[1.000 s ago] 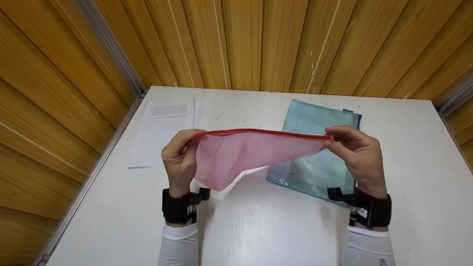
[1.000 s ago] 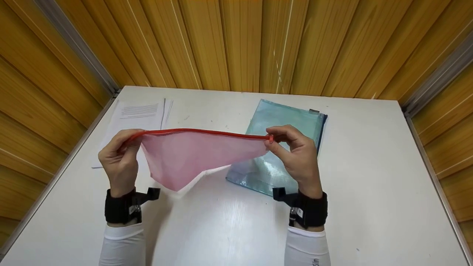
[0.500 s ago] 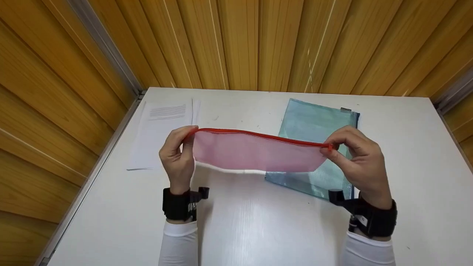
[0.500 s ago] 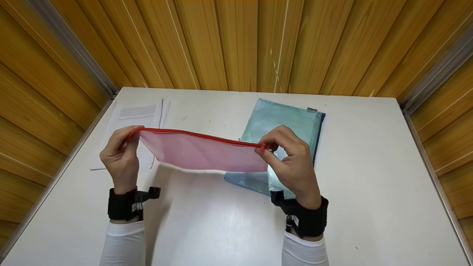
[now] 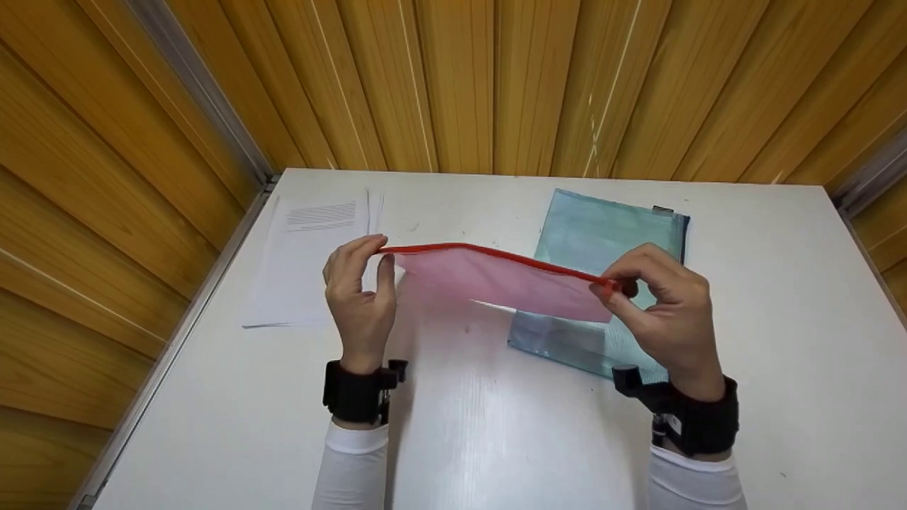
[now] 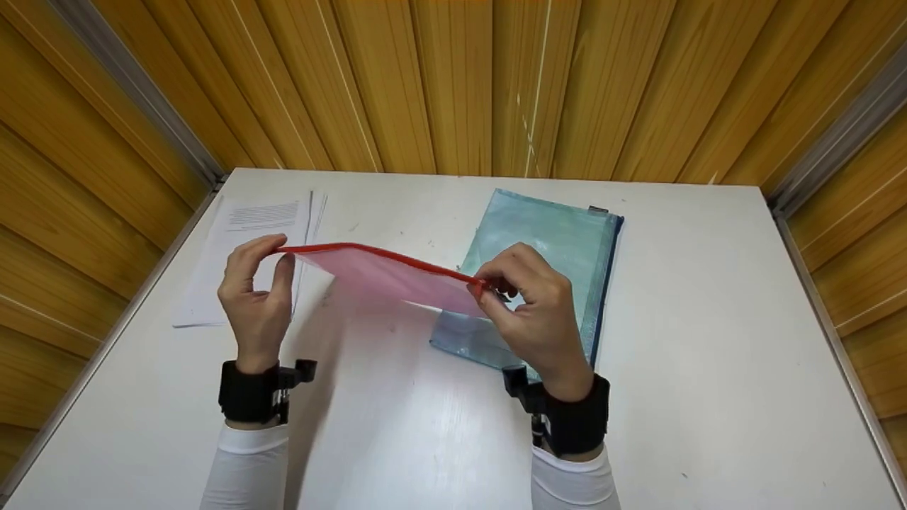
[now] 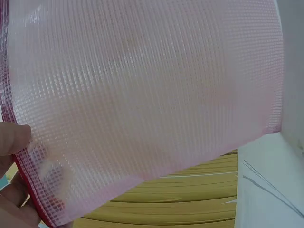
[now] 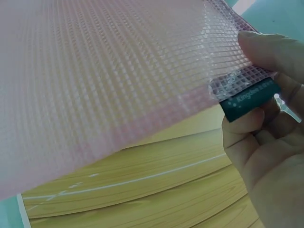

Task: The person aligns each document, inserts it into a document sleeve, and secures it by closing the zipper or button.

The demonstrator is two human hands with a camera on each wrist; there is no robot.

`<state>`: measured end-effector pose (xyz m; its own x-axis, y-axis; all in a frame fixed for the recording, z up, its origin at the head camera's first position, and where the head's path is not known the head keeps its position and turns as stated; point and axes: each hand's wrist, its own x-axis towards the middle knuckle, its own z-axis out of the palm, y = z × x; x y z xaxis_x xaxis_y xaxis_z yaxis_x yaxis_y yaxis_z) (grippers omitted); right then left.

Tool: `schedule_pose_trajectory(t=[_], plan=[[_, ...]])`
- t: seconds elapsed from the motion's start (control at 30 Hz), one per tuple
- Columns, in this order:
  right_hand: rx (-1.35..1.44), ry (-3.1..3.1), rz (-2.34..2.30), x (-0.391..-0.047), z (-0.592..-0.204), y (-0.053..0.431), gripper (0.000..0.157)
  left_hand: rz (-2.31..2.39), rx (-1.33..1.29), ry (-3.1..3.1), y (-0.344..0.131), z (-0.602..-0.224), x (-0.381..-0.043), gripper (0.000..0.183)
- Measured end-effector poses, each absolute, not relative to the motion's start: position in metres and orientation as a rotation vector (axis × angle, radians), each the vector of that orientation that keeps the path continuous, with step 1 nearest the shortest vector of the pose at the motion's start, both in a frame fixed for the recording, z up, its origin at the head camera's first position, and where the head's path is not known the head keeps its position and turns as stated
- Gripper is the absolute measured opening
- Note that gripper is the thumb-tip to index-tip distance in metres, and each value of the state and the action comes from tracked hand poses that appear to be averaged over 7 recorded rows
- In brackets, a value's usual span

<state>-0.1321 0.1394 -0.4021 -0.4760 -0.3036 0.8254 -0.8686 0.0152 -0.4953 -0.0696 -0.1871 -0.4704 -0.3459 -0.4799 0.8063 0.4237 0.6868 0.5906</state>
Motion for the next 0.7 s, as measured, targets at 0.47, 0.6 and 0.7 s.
schedule_pose_trajectory(t=[0.47,0.6,0.7], plan=[[1.205,-1.811,1.370,-0.121,-0.406,0.116,0.023,-0.582,-0.266,-1.741,-0.098,-0.453,-0.057,0.016],[1.268,-1.801,1.360,-0.118,-0.407,0.108,0.026,-0.587,-0.422,-1.793,-0.074,-0.450,-0.047,0.022],[1.308,-1.792,1.357,-0.116,-0.409,0.104,0.026,-0.603,-0.456,-1.819,-0.068,-0.448,-0.043,0.026]])
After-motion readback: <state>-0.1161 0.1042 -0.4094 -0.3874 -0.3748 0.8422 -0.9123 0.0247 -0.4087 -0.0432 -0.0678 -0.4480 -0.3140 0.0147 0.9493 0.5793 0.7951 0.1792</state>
